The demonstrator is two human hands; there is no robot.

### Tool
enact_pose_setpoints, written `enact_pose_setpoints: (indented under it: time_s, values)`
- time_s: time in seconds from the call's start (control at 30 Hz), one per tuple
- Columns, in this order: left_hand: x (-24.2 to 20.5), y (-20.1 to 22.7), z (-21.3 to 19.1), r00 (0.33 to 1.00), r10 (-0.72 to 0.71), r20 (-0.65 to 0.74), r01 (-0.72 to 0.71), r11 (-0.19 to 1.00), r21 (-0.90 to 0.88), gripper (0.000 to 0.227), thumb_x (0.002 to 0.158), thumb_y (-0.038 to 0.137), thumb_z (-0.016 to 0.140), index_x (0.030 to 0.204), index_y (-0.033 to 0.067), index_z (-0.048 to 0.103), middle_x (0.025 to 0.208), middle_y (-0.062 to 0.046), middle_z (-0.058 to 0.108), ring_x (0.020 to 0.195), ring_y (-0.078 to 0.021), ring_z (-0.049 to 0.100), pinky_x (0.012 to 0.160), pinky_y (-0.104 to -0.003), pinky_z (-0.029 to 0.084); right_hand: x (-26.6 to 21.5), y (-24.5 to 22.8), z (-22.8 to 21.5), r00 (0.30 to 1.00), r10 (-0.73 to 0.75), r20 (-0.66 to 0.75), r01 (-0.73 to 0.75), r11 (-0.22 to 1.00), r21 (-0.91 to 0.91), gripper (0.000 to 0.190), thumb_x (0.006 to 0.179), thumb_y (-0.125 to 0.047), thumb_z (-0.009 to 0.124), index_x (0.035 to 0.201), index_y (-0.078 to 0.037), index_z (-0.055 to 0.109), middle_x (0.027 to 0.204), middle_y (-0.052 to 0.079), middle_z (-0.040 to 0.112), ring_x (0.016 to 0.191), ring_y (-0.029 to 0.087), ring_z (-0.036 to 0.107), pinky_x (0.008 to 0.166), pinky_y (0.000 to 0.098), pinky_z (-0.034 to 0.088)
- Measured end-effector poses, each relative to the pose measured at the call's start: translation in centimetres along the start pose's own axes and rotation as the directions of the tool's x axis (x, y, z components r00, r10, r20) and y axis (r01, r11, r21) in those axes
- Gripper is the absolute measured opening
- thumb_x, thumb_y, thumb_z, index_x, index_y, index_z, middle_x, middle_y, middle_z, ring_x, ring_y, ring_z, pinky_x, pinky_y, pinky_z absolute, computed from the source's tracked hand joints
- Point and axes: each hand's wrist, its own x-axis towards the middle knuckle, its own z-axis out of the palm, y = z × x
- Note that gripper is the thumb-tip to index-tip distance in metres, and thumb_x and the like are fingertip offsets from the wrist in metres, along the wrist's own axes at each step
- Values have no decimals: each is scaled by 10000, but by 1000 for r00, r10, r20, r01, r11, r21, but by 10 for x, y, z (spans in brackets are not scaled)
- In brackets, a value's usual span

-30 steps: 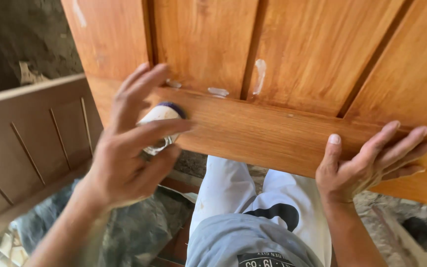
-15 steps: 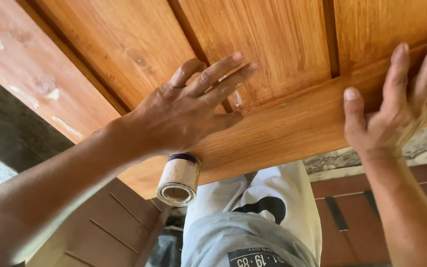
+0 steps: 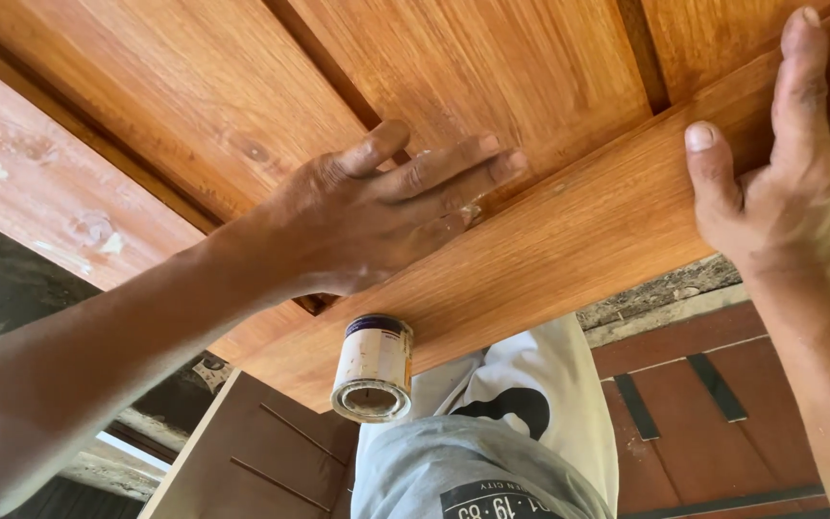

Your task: Applying wood putty or filler to a wooden door using fingers.

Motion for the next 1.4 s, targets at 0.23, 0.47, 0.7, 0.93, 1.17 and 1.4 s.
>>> enact_pose_setpoints:
  time_s: [0.23,0.47,0.7,0.93,1.17,1.4]
  values:
    - [-10,2,11,999,-21,-24,20,998,-54,137,1079,364,714,1216,364,702,1768,-71,216,1621,-261,77,1266,-497,-218,-3,-1,1,1000,5,11,-5,1000,7,765,1140,-486,540,1757,-88,323,1723,306,230,1637,440,347,1251,456,362]
    - [3,-4,-13,996,19,86,-18,1000,-9,378,893,320,795,1248,399,695,1754,-26,191,1582,-257,43,1265,-524,-183,-8,11,13,999,36,-7,-36,999,-30,734,1129,-515,503,1739,-151,319,1733,243,199,1612,393,327,1242,442,340]
    - [-6,5,9,999,-16,39,19,997,-80,336,1002,270,756,1321,336,678,1766,-56,176,1601,-285,47,1276,-505,-219,8,-4,3,999,21,-45,-21,1000,-21,738,1117,-580,437,1723,-167,355,1731,242,218,1622,418,347,1269,515,344]
    - [-15,14,-30,983,-151,108,174,952,-251,510,950,54,729,1361,352,682,1753,-67,248,1595,-287,192,1242,-493,45,11,-3,2,995,-55,-84,50,997,-59,669,1150,-573,422,1672,-157,388,1687,237,235,1588,479,240,1331,592,211]
    - [-38,85,-101,730,-677,-91,527,643,-556,404,933,8,676,1316,136,668,1596,-195,406,1453,-347,481,1175,-514,450,15,-13,-9,999,-12,-47,7,995,-98,719,1124,-582,404,1686,-133,413,1711,222,256,1573,488,179,1285,625,64]
    - [-64,193,-103,425,-899,-104,701,400,-590,473,789,275,844,1195,101,674,1368,-198,556,1243,-335,594,1017,-492,485,12,-10,-4,999,4,-54,-8,997,-80,742,1142,-579,380,1697,-89,329,1732,232,236,1608,469,189,1308,628,75]
